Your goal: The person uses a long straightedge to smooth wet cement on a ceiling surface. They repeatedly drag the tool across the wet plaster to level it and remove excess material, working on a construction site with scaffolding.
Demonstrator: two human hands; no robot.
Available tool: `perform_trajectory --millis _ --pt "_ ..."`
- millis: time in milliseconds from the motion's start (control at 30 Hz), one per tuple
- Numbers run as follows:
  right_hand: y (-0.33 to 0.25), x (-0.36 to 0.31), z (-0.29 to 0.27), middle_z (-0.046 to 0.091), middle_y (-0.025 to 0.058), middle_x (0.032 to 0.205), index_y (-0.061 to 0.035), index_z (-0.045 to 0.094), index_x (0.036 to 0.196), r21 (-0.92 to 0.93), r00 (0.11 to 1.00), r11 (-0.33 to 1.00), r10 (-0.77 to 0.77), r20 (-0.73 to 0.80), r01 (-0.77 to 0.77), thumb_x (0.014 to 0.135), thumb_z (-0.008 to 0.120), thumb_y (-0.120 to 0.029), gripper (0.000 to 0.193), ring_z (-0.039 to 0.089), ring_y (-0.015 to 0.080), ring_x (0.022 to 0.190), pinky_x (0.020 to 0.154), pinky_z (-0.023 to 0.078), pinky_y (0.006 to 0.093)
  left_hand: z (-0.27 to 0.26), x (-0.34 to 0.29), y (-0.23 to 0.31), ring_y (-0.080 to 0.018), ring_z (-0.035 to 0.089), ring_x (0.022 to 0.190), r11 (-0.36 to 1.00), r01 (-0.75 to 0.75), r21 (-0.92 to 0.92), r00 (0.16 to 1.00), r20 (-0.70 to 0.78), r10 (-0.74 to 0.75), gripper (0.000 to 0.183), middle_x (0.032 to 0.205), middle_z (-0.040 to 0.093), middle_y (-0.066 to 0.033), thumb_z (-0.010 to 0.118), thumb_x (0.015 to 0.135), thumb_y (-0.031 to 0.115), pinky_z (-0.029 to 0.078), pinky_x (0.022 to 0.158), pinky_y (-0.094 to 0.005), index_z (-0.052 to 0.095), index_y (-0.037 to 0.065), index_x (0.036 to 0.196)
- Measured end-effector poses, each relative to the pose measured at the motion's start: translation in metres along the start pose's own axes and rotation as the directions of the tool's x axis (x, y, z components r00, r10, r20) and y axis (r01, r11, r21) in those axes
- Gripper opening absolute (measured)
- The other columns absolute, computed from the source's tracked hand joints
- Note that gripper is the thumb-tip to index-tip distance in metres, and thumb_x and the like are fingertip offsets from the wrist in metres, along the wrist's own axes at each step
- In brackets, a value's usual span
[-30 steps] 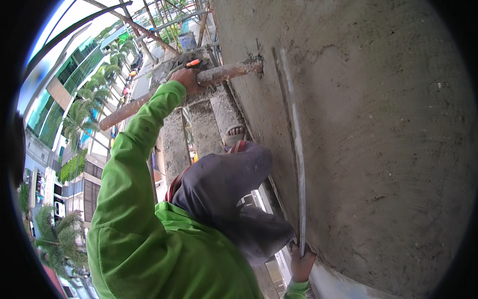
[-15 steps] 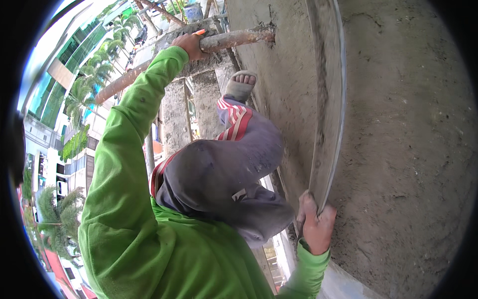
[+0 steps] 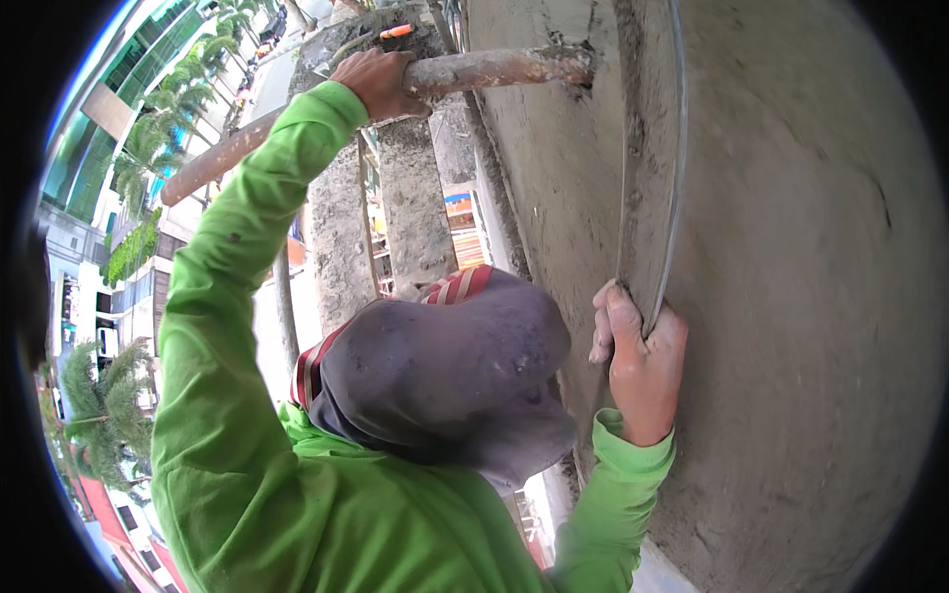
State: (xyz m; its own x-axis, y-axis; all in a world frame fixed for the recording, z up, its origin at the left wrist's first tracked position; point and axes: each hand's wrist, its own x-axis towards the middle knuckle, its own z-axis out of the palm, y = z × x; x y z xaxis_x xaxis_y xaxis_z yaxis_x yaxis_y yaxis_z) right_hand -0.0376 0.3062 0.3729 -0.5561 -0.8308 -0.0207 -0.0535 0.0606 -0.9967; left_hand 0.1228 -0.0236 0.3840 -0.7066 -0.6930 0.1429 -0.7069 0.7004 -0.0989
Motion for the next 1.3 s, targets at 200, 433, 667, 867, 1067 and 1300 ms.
perform_trajectory --millis 200,433,667,867,1067,1300 --pt "-0.030 0.099 0.061 0.042 0.0010 0.054 0.0023 0.052 0.077 0.008 1.000 1.000 -0.006 -0.004 0.006 0.084 0.049 -0.017 0.021 0.038 0.0073 0.045 0.042 0.034 0.0220 0.020 0.033 -0.073 -0.0234 0.060 0.059 0.505 0.220 -0.834 0.659 0.509 0.553 0.061 0.071 0.059 -0.0153 0.072 0.063 0.029 0.050 0.055 -0.0360 0.044 -0.005 0.104" --pt "-0.048 0.195 0.108 0.043 -0.0001 0.053 0.0022 0.054 0.076 -0.146 1.000 0.989 -0.022 -0.021 0.018 0.083 0.050 -0.018 0.022 0.038 0.0062 0.045 0.042 0.030 0.0209 0.008 0.037 -0.061 -0.0241 0.061 0.065 0.627 0.040 -0.778 0.763 0.429 0.483 0.062 0.078 0.059 -0.0175 0.070 0.058 0.011 0.051 0.063 -0.0322 0.042 -0.007 0.111" --pt "-0.059 0.247 0.130 0.041 -0.0006 0.050 0.0024 0.055 0.071 -0.217 0.997 0.973 0.081 -0.001 -0.079 0.081 0.050 -0.019 0.024 0.038 0.0063 0.045 0.042 0.029 0.0216 0.005 0.044 -0.064 -0.0312 0.061 0.061 0.675 0.095 -0.732 0.780 0.476 0.407 0.054 0.065 0.058 -0.0198 0.067 0.058 0.014 0.049 0.058 -0.0354 0.046 -0.004 0.104" --pt "-0.060 0.276 0.136 0.042 -0.0004 0.053 0.0011 0.055 0.077 -0.391 0.994 0.916 0.103 0.022 -0.086 0.082 0.048 -0.017 0.019 0.038 0.0072 0.046 0.043 0.032 0.0217 0.009 0.045 -0.069 -0.0321 0.060 0.054 0.658 0.040 -0.752 0.806 0.413 0.424 0.047 0.057 0.057 -0.0189 0.063 0.060 0.014 0.050 0.051 -0.0376 0.046 -0.003 0.101" --pt "-0.055 0.287 0.137 0.047 0.0122 0.055 0.0017 0.055 0.078 -0.613 0.997 0.788 0.073 -0.003 -0.059 0.079 0.051 -0.018 0.020 0.046 0.0273 0.053 0.052 0.037 0.0345 0.005 0.050 -0.069 -0.0323 0.061 0.057 0.633 0.135 -0.762 0.759 0.490 0.429 0.052 0.060 0.058 -0.0202 0.068 0.060 0.015 0.050 0.053 -0.0362 0.045 -0.001 0.103" --pt "-0.080 0.303 0.144 0.048 0.0218 0.058 0.0020 0.052 0.075 -0.609 0.962 0.770 0.269 0.044 -0.187 0.077 0.051 -0.014 0.016 0.049 0.0391 0.058 0.054 0.039 0.0400 0.010 0.054 -0.075 -0.0327 0.060 0.054 0.580 0.101 -0.808 0.756 0.441 0.483 0.056 0.058 0.057 -0.0191 0.067 0.062 0.015 0.049 0.051 -0.0378 0.041 -0.002 0.108"
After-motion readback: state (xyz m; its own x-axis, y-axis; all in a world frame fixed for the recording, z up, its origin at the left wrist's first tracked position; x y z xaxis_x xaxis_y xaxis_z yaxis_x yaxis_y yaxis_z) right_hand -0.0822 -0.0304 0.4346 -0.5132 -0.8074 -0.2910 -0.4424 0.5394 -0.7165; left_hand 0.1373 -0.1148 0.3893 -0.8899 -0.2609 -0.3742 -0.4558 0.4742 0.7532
